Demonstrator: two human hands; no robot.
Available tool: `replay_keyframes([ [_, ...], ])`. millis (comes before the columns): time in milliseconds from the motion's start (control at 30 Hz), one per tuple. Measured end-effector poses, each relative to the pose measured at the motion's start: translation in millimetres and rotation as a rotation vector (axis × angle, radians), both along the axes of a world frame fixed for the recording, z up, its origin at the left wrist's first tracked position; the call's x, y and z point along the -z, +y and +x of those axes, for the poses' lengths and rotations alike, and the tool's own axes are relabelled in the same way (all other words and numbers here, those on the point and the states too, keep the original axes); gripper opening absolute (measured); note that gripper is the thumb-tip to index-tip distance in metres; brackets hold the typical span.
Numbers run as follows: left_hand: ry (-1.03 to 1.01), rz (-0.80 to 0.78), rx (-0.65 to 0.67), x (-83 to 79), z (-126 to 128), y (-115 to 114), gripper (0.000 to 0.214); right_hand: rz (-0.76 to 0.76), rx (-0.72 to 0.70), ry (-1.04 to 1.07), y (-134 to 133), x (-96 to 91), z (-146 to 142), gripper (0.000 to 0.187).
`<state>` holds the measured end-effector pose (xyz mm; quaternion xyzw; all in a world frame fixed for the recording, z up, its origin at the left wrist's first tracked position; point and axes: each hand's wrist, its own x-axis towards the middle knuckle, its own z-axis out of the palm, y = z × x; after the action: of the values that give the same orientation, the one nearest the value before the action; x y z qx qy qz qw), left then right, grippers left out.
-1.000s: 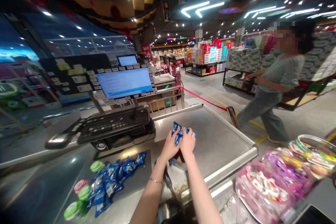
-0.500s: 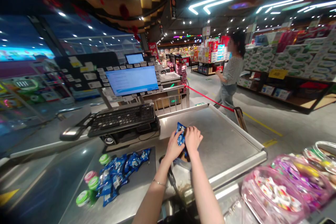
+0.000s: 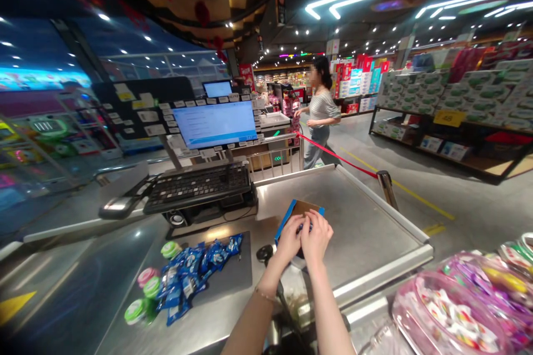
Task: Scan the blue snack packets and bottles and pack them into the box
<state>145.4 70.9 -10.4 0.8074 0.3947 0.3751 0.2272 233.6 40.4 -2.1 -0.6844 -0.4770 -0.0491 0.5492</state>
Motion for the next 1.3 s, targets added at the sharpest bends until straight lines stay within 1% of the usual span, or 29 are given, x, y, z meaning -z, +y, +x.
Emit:
replay_keyframes([
  [67, -0.158, -0.002, -0.061, -6.4, -22.2, -14.2, 0.029, 0.063, -0.033, 0.006, -2.8, -3.2, -5.7, 0.032],
  [133, -0.221, 0.029, -0.188, -6.1, -55.0, -27.8, 0.026, 0.125, -0.112, 0.013, -5.6, -8.7, -15.2, 0.030],
  [200, -0.161, 0.084, -0.346, 2.5, -94.5, -41.3, 0.024, 0.172, -0.213, 0.027, -8.3, -13.3, -29.4, 0.028],
  [300, -0.043, 0.178, -0.579, 23.7, -154.3, -65.1, 0.020, 0.190, -0.319, 0.071, -10.3, -11.4, -59.1, 0.027],
  [367, 0.018, 0.213, -0.712, 35.4, -187.3, -83.7, 0.019, 0.151, -0.389, 0.103, -9.0, -2.6, -83.5, 0.027],
  [400, 0.046, 0.217, -0.765, 39.3, -200.9, -92.9, 0.019, 0.107, -0.434, 0.113, -7.4, 3.5, -96.7, 0.029],
  [500, 0.112, 0.183, -0.862, 42.9, -230.3, -115.3, 0.020, -0.079, -0.591, 0.093, 1.2, 23.7, -137.8, 0.035],
  [600, 0.177, 0.128, -0.930, 40.3, -246.7, -126.1, 0.024, -0.208, -0.730, 0.024, 12.9, 40.3, -175.9, 0.037],
  [667, 0.259, 0.095, -0.990, 38.1, -253.2, -126.4, 0.033, -0.376, -0.795, -0.094, 20.5, 49.0, -196.9, 0.048],
  [767, 0.413, 0.042, -1.045, 35.9, -260.7, -117.5, 0.063, -0.666, -0.855, -0.294, 28.6, 61.9, -220.9, 0.067],
  [833, 0.494, 0.004, -1.018, 36.0, -265.9, -107.3, 0.081, -0.756, -0.877, -0.350, 30.7, 70.5, -232.4, 0.076],
  [900, 0.549, -0.023, -0.971, 37.9, -270.7, -96.3, 0.088, -0.779, -0.883, -0.373, 30.9, 77.5, -240.8, 0.079],
  [967, 0.590, -0.037, -0.951, 41.3, -273.4, -86.7, 0.091, -0.763, -0.876, -0.398, 31.9, 81.1, -246.9, 0.078],
  [1067, 0.650, -0.048, -0.958, 47.6, -272.4, -77.6, 0.093, -0.754, -0.916, -0.461, 40.4, 79.6, -253.8, 0.082],
  [1167, 0.698, -0.061, -0.949, 52.6, -269.8, -74.9, 0.092, -0.777, -1.016, -0.510, 57.2, 74.4, -258.9, 0.088],
  [1300, 0.713, -0.037, -0.910, 57.9, -272.4, -78.6, 0.081, -0.792, -1.088, -0.546, 73.1, 71.9, -259.6, 0.087],
])
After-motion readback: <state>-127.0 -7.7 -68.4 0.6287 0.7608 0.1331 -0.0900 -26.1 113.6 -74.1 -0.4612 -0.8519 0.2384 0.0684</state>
